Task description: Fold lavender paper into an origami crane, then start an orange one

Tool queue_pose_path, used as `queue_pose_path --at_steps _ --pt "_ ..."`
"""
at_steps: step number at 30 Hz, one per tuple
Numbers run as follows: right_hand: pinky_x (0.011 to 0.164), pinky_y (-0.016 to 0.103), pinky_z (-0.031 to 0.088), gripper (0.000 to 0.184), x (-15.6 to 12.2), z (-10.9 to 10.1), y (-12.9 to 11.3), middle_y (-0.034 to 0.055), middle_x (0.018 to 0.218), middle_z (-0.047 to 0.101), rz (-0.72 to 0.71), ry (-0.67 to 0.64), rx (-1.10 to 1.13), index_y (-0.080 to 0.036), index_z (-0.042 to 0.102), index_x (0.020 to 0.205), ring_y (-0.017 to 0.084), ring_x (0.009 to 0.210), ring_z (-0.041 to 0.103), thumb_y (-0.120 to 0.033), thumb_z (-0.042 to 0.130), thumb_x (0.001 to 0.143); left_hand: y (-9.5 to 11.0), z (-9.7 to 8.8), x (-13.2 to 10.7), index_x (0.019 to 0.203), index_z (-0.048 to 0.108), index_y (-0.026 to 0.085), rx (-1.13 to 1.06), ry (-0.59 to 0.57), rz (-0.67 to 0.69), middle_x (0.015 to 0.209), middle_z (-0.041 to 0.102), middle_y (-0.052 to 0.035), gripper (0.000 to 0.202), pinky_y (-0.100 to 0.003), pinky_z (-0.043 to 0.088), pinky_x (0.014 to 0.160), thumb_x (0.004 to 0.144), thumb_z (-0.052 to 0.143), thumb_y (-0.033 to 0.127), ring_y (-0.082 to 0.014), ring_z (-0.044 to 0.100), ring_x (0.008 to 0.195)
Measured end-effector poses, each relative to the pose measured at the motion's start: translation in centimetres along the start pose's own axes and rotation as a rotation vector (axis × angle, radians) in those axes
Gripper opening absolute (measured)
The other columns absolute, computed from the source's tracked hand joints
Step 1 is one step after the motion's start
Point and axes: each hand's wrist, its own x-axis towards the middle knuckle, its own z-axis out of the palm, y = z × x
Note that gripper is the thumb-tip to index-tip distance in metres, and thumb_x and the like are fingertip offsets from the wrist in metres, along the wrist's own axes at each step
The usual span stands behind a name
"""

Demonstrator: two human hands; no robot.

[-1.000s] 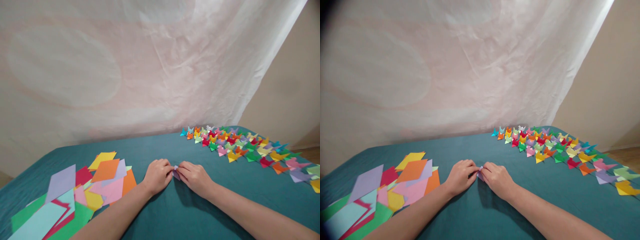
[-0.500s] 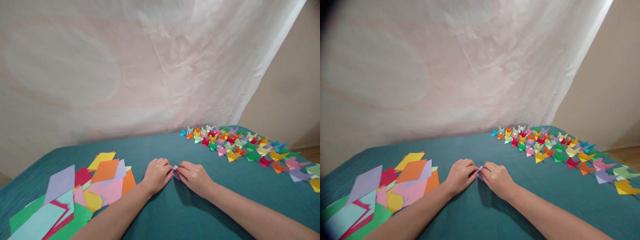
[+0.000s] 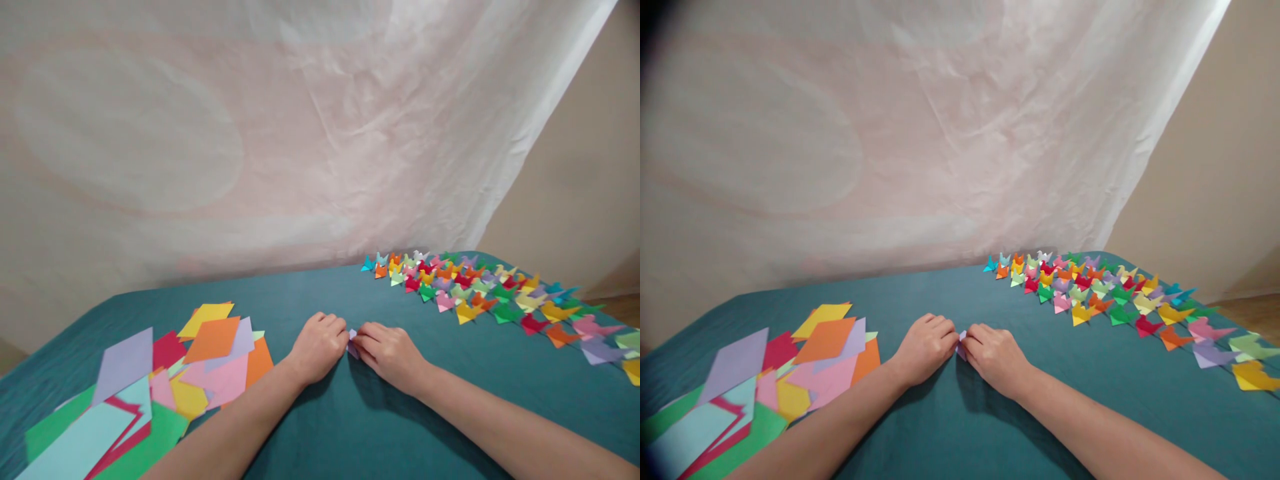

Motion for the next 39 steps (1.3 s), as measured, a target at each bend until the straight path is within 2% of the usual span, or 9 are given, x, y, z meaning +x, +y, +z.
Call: queue_pose_path --at_steps 6,11,15,17,22,30,39 --pt "0.06 0.025 0.037 0.021 0.2 -0.3 -0.1 0.0034 0.076 0.06 -0.012 -0.004 -0.014 -0.018 0.064 0.084 0.014 0.069 0.053 -0.022 0.045 0.092 -0.3 -0.1 0.0 0.075 0.061 0.017 -0.109 -0.082 -0.063 0.079 0.058 -0.0036 0.016 -0.03 0.035 0.067 0.087 0.052 0.019 -0.0172 0.051 0.076" --pt "0.064 0.025 0.039 0.019 0.2 -0.3 0.0 0.0039 0.077 0.06 0.002 -0.027 0.037 -0.019 0.065 0.088 0.014 0.072 0.054 -0.023 0.046 0.092 -0.8 -0.1 -0.4 0.089 0.065 0.022 -0.186 -0.105 -0.075 0.085 0.059 -0.002 0.014 -0.027 0.038 0.069 0.088 0.051 0.019 -0.0159 0.052 0.079" --pt "0.07 0.026 0.041 0.016 0.1 -0.3 0.2 0.0042 0.084 0.062 0.048 -0.081 0.156 -0.02 0.064 0.092 0.015 0.078 0.053 -0.016 0.05 0.086 -1.0 -0.2 -0.8 0.103 0.064 0.025 -0.309 -0.113 -0.094 0.092 0.058 -0.0032 0.024 -0.027 0.041 0.074 0.087 0.048 0.015 -0.0167 0.052 0.086" --pt "0.073 0.027 0.042 0.022 0.1 -0.3 0.3 0.0041 0.088 0.062 0.07 -0.099 0.211 -0.02 0.064 0.096 0.016 0.081 0.053 -0.009 0.052 0.08 -1.0 -0.2 -0.9 0.106 0.063 0.025 -0.349 -0.114 -0.099 0.095 0.058 -0.0037 0.029 -0.028 0.041 0.076 0.086 0.047 0.011 -0.017 0.051 0.088" --pt "0.077 0.029 0.043 0.037 -0.1 -0.2 0.5 0.0043 0.09 0.062 0.088 -0.082 0.279 -0.02 0.063 0.097 0.017 0.084 0.053 0.001 0.047 0.072 -1.2 0.1 -1.0 0.107 0.064 0.025 -0.397 -0.112 -0.095 0.097 0.057 -0.0045 0.032 -0.028 0.042 0.078 0.086 0.045 0.009 -0.017 0.051 0.09" --pt "0.076 0.029 0.043 0.035 0.0 0.1 0.7 0.0042 0.09 0.06 0.106 -0.088 0.286 -0.021 0.065 0.096 0.017 0.084 0.053 0.001 0.046 0.076 -1.3 0.3 -1.0 0.104 0.065 0.026 -0.378 -0.11 -0.085 0.098 0.058 -0.0038 0.032 -0.028 0.041 0.077 0.086 0.046 0.008 -0.0168 0.051 0.089" --pt "0.077 0.029 0.042 0.039 0.2 -0.3 1.2 0.0051 0.093 0.059 0.007 -0.14 0.235 -0.022 0.065 0.102 0.017 0.087 0.051 0.002 0.047 0.077 -1.4 0.6 -1.2 0.103 0.065 0.026 -0.367 -0.096 -0.083 0.098 0.057 -0.0036 0.033 -0.027 0.04 0.078 0.085 0.046 0.006 -0.0161 0.051 0.09"
